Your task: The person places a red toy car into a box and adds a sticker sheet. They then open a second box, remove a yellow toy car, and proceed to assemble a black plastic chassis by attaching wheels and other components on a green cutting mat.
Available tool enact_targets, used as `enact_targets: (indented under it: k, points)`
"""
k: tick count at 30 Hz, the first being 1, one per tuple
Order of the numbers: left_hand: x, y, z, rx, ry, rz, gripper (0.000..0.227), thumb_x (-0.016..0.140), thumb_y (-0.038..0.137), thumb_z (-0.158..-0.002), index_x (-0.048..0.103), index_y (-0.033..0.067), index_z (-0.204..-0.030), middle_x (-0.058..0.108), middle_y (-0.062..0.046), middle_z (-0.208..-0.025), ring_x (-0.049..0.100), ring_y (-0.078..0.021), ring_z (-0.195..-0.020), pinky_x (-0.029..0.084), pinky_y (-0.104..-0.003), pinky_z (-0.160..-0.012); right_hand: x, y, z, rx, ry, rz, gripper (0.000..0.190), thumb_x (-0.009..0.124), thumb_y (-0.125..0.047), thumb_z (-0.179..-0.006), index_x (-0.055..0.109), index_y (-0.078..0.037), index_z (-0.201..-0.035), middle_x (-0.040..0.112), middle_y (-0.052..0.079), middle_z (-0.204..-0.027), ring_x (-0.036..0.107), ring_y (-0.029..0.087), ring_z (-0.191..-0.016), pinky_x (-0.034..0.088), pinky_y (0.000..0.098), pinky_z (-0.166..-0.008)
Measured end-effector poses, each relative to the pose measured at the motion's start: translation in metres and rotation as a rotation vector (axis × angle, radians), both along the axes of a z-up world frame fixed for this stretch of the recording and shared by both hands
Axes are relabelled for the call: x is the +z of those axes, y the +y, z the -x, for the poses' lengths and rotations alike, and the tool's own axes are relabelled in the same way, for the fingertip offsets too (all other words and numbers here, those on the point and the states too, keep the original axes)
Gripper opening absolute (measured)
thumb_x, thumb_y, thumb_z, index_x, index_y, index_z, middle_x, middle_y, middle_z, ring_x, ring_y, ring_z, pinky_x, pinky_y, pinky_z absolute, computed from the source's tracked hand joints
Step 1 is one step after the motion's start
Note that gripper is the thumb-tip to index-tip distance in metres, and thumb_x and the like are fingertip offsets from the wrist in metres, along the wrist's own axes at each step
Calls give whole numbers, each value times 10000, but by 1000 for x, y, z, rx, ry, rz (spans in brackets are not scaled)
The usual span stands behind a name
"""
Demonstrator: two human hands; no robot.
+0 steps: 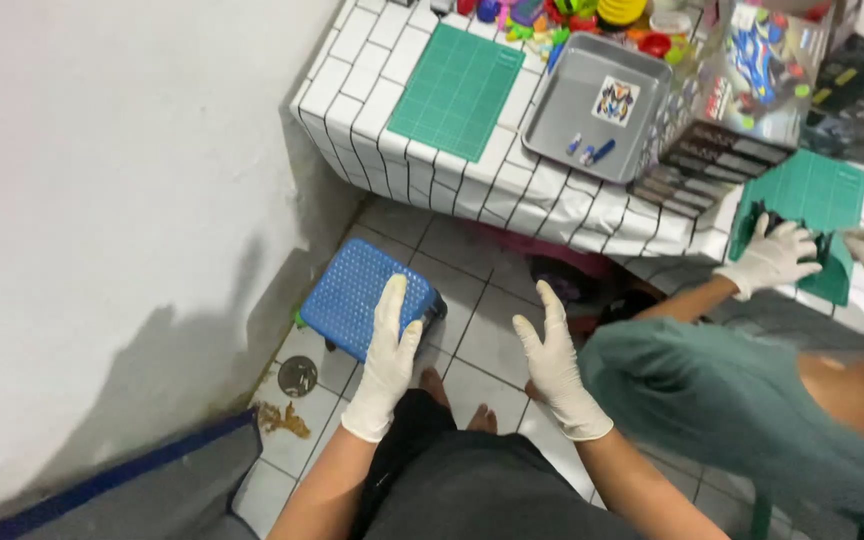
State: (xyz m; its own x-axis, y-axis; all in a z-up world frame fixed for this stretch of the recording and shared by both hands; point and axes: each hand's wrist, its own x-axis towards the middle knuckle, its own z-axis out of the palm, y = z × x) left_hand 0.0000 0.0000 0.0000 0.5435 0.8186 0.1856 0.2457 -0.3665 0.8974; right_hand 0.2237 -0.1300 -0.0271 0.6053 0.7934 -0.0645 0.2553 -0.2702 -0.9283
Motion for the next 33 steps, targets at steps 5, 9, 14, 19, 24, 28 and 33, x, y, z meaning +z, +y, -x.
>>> enact_targets:
  k: [5, 9, 14, 19, 24, 28, 33]
  points:
    - [-32, 68, 18, 155, 24, 246, 407, 687, 287, -979, 644, 152, -1360, 629, -56, -1362, 552, -217, -1347, 371, -394, -1188, 18, 78, -10, 45, -50, 55, 616, 658, -245, -994, 425, -86, -1541, 375, 214, -1584, 325, 395, -1500, 238, 536, -1251]
    - [-54, 106, 19, 409, 142, 466, 189, 786, 344, -917, 688, 184, -942, 649, 46, -900, 628, -114, -890, 484, -321, -954, 32, 128, -11, -27, 90, 177, 417, 726, -296, -957, 599, -203, -1343, 635, 54, -1315, 572, 244, -1310, 412, 427, -1144]
    - [-50, 150, -19, 399, 254, 467, 506, 869, 405, -805, 463, 192, -591, 440, 86, -535, 451, -93, -532, 431, -264, -575, 10, 179, -31, -86, 132, 282, 155, 712, -393, -977, 679, -258, -1046, 720, -35, -967, 693, 148, -966, 532, 364, -881]
    - [-26, 181, -81, 305, 72, 518, 540, 721, 319, -929, 373, 210, -531, 374, 94, -450, 309, -53, -491, 304, -205, -474, -28, 215, -63, -106, 229, 220, 287, 659, -316, -994, 627, -154, -759, 527, -6, -636, 482, 137, -671, 439, 308, -668]
    - [-56, 215, -137, 357, 42, 420, 476, 684, 203, -910, 391, 163, -537, 382, 59, -453, 315, -61, -520, 321, -215, -459, -39, 254, -110, -82, 261, 168, 314, 637, -254, -992, 576, -150, -702, 468, -32, -638, 429, 129, -663, 412, 292, -644]
    - [-53, 242, -185, 475, 1, 398, 496, 726, 212, -904, 380, 192, -549, 387, 55, -465, 315, -72, -525, 338, -210, -481, -26, 289, -158, 2, 243, 114, 255, 655, -202, -959, 627, -143, -713, 468, -35, -614, 424, 113, -635, 380, 285, -615]
    - [5, 265, -248, 172, 5, 246, 445, 618, 309, -1000, 407, 140, -1353, 369, -185, -1358, 310, -318, -1251, 282, -462, -1101, 2, 315, -212, 191, 248, 63, 209, 688, -130, -916, 687, -81, -1120, 651, 112, -1049, 564, 228, -1043, 446, 377, -949]
